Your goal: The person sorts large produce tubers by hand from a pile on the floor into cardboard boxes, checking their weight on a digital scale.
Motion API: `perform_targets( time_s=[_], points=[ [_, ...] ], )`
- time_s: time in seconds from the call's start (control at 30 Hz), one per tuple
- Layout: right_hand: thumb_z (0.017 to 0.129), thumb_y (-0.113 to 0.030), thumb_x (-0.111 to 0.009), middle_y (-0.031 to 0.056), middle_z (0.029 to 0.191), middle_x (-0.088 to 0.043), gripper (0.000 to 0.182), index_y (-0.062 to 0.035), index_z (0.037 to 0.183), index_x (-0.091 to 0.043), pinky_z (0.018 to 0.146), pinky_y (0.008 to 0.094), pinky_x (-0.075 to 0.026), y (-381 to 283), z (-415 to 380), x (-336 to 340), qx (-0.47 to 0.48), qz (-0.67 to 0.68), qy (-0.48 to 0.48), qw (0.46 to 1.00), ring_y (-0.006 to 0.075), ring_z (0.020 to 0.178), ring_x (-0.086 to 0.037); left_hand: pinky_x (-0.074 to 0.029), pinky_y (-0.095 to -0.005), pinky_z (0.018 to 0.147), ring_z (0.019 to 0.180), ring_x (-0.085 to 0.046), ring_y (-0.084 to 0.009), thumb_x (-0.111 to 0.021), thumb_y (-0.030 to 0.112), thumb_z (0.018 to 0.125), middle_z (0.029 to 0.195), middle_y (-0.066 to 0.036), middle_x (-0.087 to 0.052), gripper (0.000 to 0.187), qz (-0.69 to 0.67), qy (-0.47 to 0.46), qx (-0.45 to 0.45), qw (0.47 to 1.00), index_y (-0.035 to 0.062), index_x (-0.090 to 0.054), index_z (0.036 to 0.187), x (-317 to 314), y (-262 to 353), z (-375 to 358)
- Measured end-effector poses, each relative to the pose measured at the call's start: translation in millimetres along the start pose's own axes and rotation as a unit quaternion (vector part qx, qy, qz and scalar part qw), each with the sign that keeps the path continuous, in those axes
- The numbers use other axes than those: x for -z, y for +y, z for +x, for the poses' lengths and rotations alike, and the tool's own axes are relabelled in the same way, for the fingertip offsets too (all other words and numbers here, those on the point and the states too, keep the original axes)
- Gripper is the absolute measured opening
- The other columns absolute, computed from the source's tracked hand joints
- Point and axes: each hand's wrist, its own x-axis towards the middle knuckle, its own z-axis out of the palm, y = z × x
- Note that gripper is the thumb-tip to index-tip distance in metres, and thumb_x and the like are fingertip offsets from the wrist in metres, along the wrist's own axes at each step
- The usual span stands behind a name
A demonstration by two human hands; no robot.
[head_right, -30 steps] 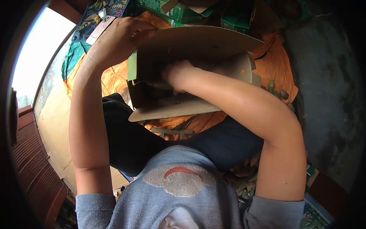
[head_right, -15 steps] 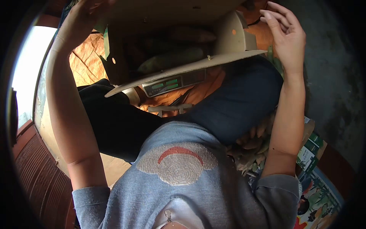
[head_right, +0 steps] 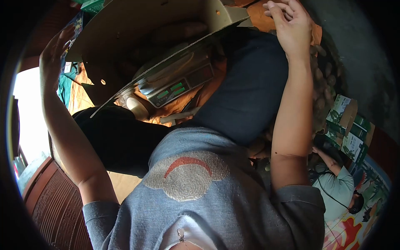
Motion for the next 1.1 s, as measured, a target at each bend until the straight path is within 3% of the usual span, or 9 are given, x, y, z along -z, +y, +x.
perform_targets(
  time_s=[0.13,0.23,0.33,0.73,1.07,1.1],
  points=[
    [0.088,-0.003,-0.053,0.0065,0.082,-0.061,0.018,0.0018,0.106,-0.053,0.069,0.0226,-0.048,2,-2,3,0.011,0.005,-0.022,1.000,0.0113,0.076,-0.059,-0.041,-0.0335,0.097,0.112,-0.054,-0.0200,-0.051,0.031,0.092,0.115,-0.010,-0.060,0.037,-0.031,0.003,0.012,0.999,0.0054,-0.057,0.119,0,-5,1],
    [0.090,-0.010,-0.054,0.0073,0.089,-0.060,0.021,0.0002,0.109,-0.052,0.073,0.0248,-0.048,5,-2,8,-0.008,-0.012,-0.034,0.999,0.0127,0.082,-0.058,-0.040,-0.0342,0.097,0.111,-0.054,-0.0187,-0.050,0.033,0.092,0.116,-0.009,-0.059,0.038,-0.027,0.003,0.011,1.000,0.0063,-0.057,0.118,-1,-9,2],
    [0.089,-0.012,-0.057,0.0083,0.095,-0.065,0.024,0.0004,0.110,-0.058,0.078,0.0212,-0.046,12,-2,12,-0.014,-0.042,-0.043,0.998,0.0105,0.083,-0.061,-0.041,-0.0338,0.097,0.111,-0.054,-0.0184,-0.051,0.033,0.092,0.115,-0.009,-0.060,0.038,-0.036,0.001,0.011,0.999,0.0064,-0.058,0.118,-2,-10,2],
    [0.087,-0.012,-0.060,0.0064,0.085,-0.066,0.019,-0.0005,0.101,-0.062,0.070,0.0213,-0.047,5,-1,3,-0.024,-0.055,-0.040,0.997,0.0090,0.075,-0.061,-0.041,-0.0297,0.094,0.105,-0.058,-0.0161,-0.054,0.035,0.090,0.106,-0.009,-0.065,0.035,-0.041,0.023,-0.001,0.999,0.0086,-0.062,0.112,-4,-4,3],
    [0.087,-0.010,-0.058,0.0061,0.082,-0.065,0.018,0.0010,0.100,-0.060,0.068,0.0214,-0.047,-3,-2,-4,-0.007,-0.084,-0.056,0.995,0.0088,0.072,-0.060,-0.047,-0.0251,0.080,0.091,-0.063,-0.0123,-0.056,0.037,0.089,0.095,-0.008,-0.068,0.036,-0.020,0.077,-0.022,0.997,0.0082,-0.065,0.108,-2,4,-3],
    [0.087,-0.010,-0.058,0.0060,0.082,-0.065,0.018,0.0011,0.100,-0.060,0.067,0.0213,-0.047,-2,-2,-4,-0.006,-0.082,-0.056,0.995,0.0086,0.072,-0.059,-0.045,-0.0268,0.086,0.097,-0.061,-0.0138,-0.054,0.035,0.090,0.100,-0.009,-0.066,0.036,-0.001,0.060,0.000,0.998,0.0060,-0.063,0.109,-1,10,-6]
  ],
)
